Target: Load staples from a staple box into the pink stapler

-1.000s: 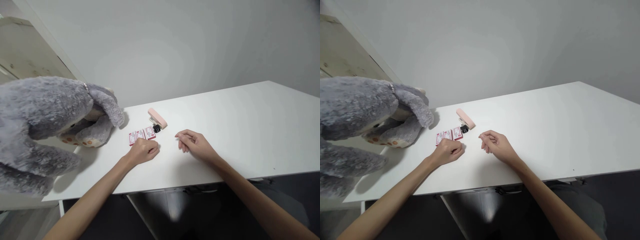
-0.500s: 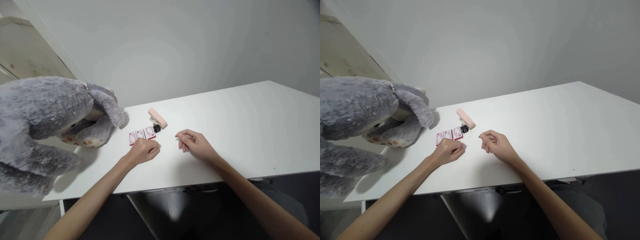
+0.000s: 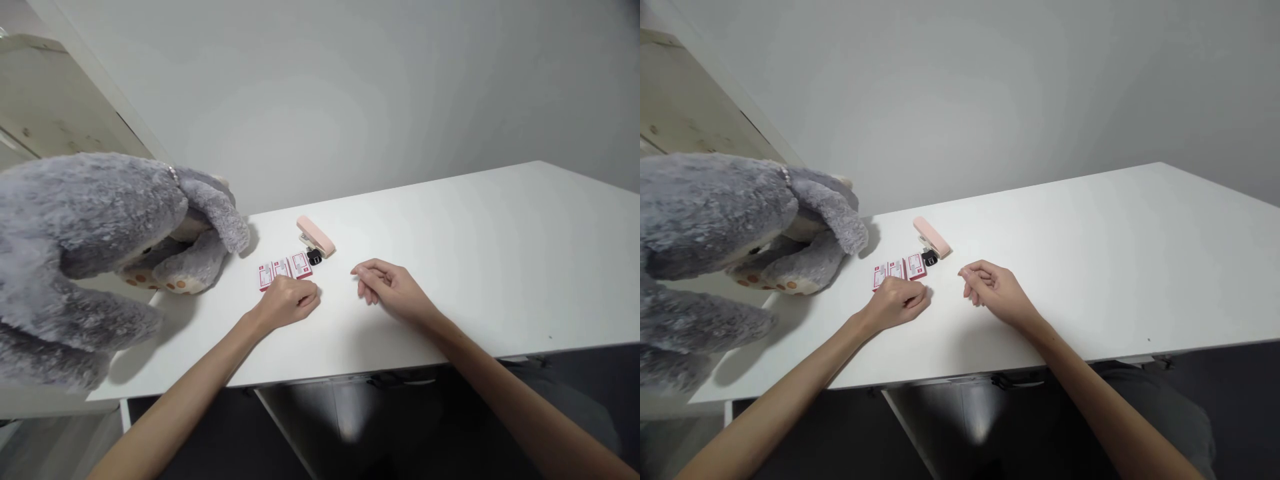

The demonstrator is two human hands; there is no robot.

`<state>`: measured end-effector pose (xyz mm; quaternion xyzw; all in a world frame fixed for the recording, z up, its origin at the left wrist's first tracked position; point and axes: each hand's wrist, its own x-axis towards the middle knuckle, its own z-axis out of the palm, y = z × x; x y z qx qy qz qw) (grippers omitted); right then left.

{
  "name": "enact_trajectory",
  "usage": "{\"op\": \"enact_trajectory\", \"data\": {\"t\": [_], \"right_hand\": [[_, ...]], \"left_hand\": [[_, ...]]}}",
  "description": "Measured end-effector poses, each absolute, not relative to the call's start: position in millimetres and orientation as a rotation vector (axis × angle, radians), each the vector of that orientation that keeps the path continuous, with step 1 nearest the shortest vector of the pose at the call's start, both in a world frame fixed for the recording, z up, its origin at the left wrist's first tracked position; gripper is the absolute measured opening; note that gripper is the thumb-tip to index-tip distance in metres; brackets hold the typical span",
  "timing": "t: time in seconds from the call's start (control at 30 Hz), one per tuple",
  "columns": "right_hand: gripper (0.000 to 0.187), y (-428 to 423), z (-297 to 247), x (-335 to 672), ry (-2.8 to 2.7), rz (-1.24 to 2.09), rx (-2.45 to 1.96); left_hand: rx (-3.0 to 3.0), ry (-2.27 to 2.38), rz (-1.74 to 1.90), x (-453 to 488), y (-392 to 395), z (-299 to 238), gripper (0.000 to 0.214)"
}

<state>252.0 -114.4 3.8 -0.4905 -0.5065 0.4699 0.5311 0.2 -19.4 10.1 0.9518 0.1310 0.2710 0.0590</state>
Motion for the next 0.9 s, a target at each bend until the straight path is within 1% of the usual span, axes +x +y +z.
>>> {"op": "enact_trajectory", "data": {"t": [0.9], "right_hand": [[0.048,-113.7,2.8,252.1,-1.207,1.121,-1.176]], "left_hand": [[2.907,0.390,0.818,0.0,-19.3,10.3,0.042]]}}
